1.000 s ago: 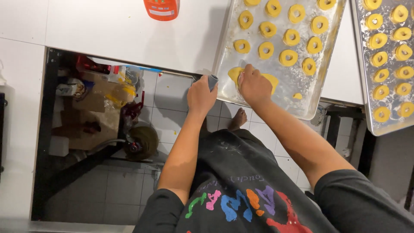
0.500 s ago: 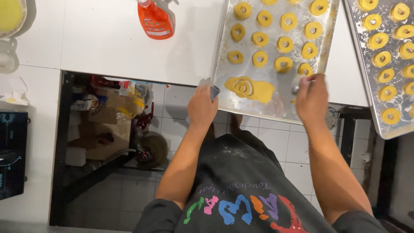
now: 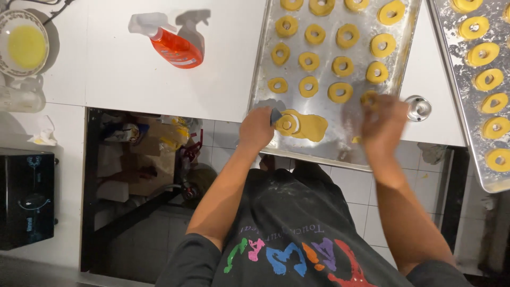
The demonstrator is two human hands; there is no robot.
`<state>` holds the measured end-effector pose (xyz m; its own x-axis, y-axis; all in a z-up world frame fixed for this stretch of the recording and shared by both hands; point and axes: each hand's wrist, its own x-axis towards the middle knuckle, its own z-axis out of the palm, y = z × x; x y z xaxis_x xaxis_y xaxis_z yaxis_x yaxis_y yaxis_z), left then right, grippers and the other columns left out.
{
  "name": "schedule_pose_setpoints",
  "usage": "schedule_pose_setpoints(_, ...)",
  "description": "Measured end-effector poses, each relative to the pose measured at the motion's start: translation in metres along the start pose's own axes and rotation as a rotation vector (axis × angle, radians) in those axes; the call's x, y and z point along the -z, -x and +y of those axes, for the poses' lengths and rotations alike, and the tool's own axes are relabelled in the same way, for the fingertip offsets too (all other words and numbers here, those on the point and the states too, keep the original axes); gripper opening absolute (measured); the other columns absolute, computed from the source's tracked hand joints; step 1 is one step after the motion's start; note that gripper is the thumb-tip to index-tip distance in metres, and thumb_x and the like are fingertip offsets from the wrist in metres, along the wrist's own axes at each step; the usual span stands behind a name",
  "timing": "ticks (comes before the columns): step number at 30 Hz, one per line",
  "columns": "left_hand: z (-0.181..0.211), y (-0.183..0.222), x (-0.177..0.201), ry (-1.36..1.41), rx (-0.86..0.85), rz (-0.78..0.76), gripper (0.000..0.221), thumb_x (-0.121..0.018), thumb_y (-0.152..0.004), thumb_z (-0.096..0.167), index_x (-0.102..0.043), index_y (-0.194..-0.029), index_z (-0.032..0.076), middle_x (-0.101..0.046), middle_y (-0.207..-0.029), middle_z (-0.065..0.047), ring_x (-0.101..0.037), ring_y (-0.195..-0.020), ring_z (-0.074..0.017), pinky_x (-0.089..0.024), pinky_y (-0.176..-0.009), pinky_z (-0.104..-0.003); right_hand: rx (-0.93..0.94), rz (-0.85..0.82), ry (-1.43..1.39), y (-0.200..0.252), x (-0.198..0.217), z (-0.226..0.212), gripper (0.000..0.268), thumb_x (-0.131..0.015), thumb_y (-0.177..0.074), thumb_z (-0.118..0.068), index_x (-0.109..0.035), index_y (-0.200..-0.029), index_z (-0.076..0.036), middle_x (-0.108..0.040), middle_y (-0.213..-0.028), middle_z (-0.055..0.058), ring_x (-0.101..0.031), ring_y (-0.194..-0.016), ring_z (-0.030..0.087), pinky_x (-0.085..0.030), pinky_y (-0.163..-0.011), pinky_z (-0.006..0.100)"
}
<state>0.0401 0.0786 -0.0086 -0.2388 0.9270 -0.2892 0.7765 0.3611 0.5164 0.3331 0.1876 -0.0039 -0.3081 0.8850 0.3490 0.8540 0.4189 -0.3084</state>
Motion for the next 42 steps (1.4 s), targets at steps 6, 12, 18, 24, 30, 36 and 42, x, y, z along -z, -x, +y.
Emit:
schedule_pose_setpoints(6,0.011,-0.015,0.001,0.282,0.115,-0.006,0.027,-0.074,-0.077,0.026,-0.072,-0.094,0.005,-0.07,-0.081,-0.015,-0.074,-0.084,-0.0397,-0.057,-0.069,-0.044,0.174,-0.332,-0.34,0.034,-0.077,-0.092,0.018,-0.07,-0.093,-0.012,-0.076,-0.109,-0.006,-0.074,-0.097,0.016,-0.068,-0.095,0.036,-0.052,-0.087,0.044)
schedule_pose_setpoints(12,0.07,-0.012,0.045,0.509,0.055,-0.061,0.025,-0.072,-0.067,0.03,-0.075,-0.085,0.012,-0.066,-0.069,-0.011,-0.07,-0.075,-0.0302,-0.054,-0.067,-0.041,0.16,-0.022,-0.578,0.023,-0.024,-0.113,0.065,-0.089,-0.081,-0.022,-0.059,-0.135,0.0,-0.058,-0.106,0.017,-0.061,-0.1,0.041,-0.049,-0.095,0.046)
schedule_pose_setpoints(18,0.04,-0.021,0.049,0.111,-0.045,-0.079,0.021,-0.072,-0.077,0.024,-0.075,-0.092,0.01,-0.07,-0.076,-0.012,-0.075,-0.081,-0.0351,-0.057,-0.069,-0.041,-0.342,-0.257,-0.488,0.045,-0.022,-0.069,0.021,-0.073,-0.095,-0.023,-0.067,-0.114,-0.016,-0.068,-0.081,0.009,-0.069,-0.076,0.03,-0.053,-0.07,0.04)
schedule_pose_setpoints(24,0.032,-0.003,0.038,-0.038,-0.002,-0.106,0.024,-0.065,-0.08,0.02,-0.074,-0.097,0.006,-0.072,-0.08,-0.015,-0.076,-0.081,-0.0362,-0.061,-0.069,-0.044,-0.018,-0.025,-0.005,0.069,0.0,-0.094,0.085,-0.09,-0.065,-0.014,-0.058,-0.142,0.004,-0.051,-0.129,0.022,-0.058,-0.097,0.034,-0.049,-0.086,0.044)
schedule_pose_setpoints(30,0.01,0.032,0.06,0.024,0.103,-0.046,0.03,-0.068,-0.083,0.018,-0.074,-0.107,0.002,-0.072,-0.089,-0.019,-0.075,-0.087,-0.0383,-0.061,-0.067,-0.045,0.305,-0.163,-0.108,0.042,-0.082,-0.117,0.048,-0.065,-0.093,-0.013,-0.062,-0.14,-0.002,-0.068,-0.117,0.018,-0.062,-0.109,0.037,-0.047,-0.09,0.046)
schedule_pose_setpoints(36,-0.029,0.077,0.076,0.095,0.178,0.022,0.035,-0.07,-0.084,0.017,-0.072,-0.112,-0.005,-0.072,-0.09,-0.026,-0.075,-0.086,-0.0415,-0.061,-0.068,-0.045,0.101,-0.514,-0.09,0.038,-0.116,-0.113,0.023,-0.062,-0.098,-0.02,-0.071,-0.117,-0.013,-0.061,-0.103,0.008,-0.061,-0.099,0.029,-0.046,-0.086,0.04)
schedule_pose_setpoints(42,-0.056,0.101,0.075,0.198,0.252,0.037,0.045,-0.072,-0.086,0.02,-0.068,-0.122,-0.007,-0.072,-0.1,-0.03,-0.074,-0.093,-0.044,-0.062,-0.07,-0.049,0.11,-0.6,-0.044,0.031,-0.114,-0.116,0.015,-0.065,-0.096,-0.019,-0.063,-0.11,-0.016,-0.063,-0.099,0.008,-0.065,-0.098,0.03,-0.047,-0.087,0.043)
